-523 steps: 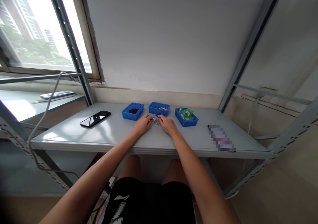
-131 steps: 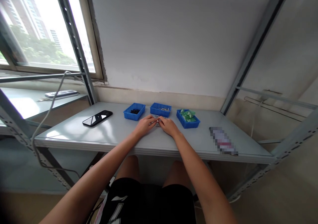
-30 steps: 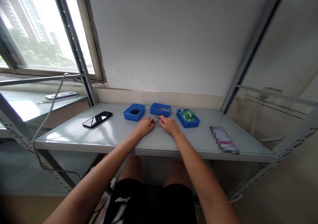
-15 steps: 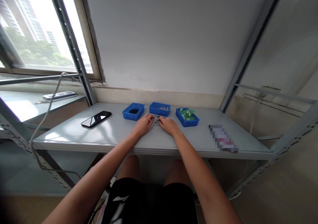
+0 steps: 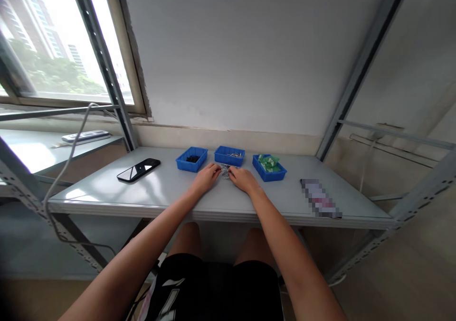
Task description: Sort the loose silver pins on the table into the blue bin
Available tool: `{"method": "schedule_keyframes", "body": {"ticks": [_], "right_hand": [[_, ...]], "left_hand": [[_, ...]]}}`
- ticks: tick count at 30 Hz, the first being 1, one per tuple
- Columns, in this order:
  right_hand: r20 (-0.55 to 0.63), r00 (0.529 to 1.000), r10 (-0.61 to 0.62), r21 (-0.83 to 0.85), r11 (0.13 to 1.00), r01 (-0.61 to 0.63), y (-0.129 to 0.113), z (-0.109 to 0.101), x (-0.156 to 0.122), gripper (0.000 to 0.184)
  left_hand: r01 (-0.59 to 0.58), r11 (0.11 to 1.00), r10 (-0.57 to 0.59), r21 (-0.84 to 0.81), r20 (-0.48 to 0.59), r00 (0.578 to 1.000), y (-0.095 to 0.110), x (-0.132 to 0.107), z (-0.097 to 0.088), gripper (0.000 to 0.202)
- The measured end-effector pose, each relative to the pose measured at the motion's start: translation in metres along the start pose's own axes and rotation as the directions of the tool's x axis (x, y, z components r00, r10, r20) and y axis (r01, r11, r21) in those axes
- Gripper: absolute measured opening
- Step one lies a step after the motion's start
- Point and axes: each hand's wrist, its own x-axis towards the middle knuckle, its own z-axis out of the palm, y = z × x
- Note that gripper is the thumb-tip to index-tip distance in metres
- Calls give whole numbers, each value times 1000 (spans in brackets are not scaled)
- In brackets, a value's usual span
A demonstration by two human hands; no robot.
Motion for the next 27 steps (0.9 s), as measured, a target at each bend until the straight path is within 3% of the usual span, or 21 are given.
{"method": "schedule_keyframes", "body": {"ticks": [14,27], "right_hand": [[-65,998,-9,33,999,11,-6,-6,0,26],[-62,998,-2,38,999,4,-8,-9,-2,27]], "left_hand": [[23,996,-34,82,137,990,-2,1,1,20],[-34,998,31,45,73,997,-2,-1,3,19]]}}
